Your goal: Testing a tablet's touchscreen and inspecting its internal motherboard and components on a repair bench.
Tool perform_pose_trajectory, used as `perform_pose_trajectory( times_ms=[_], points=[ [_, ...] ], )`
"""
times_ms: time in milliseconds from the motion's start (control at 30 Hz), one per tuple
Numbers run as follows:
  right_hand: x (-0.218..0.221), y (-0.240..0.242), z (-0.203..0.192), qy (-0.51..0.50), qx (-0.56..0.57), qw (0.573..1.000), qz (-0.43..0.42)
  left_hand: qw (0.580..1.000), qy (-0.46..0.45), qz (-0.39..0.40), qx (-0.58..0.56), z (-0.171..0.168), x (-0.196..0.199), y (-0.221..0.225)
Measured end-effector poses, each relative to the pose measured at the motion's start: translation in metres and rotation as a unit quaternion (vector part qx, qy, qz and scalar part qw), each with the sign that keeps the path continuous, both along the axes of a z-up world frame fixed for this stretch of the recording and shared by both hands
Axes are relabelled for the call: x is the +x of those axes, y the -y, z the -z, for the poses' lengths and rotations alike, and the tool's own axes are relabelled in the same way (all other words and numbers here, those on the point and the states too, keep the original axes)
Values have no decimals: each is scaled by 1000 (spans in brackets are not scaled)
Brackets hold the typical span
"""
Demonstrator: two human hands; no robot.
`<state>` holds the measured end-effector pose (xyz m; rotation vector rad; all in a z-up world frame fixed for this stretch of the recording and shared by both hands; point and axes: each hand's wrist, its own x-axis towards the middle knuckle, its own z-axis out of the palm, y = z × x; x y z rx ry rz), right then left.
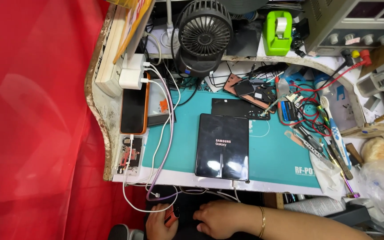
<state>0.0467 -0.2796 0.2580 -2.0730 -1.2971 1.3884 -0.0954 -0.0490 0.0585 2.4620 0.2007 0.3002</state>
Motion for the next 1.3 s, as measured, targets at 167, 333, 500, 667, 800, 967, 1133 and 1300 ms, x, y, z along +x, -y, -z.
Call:
perform_pose_trajectory(
  times_ms=[167, 333, 500, 667, 800, 967, 1133, 1300],
  points=[
    [1, 3, -8, 4, -37, 999, 3, 1000, 3, 9, 19, 12, -5, -1],
    [2, 7, -9, 12, -56, 998, -22, 1000, -6, -11, 13, -14, 2, 10],
    [0, 10, -7, 4, -38, 999, -24, 999, 33, -20, 5, -33, 9, 20],
    [0, 10, -7, -3, -28, 999, -25, 999, 25, -28, 5, -39, 9, 21],
    [1, 9, -7, -5, -39, 999, -27, 999, 22, -24, 4, -37, 9, 21],
    [0, 9, -3, -2, -40, 999, -31, 1000, 14, -22, 3, -29, 8, 17],
    [0, 9, -7, -2, -37, 999, -24, 1000, 14, -23, 11, -22, 6, 16],
    [1, 8, -10, -9, -37, 999, -27, 1000, 4, -27, 5, -33, 7, 18]
  ],
)
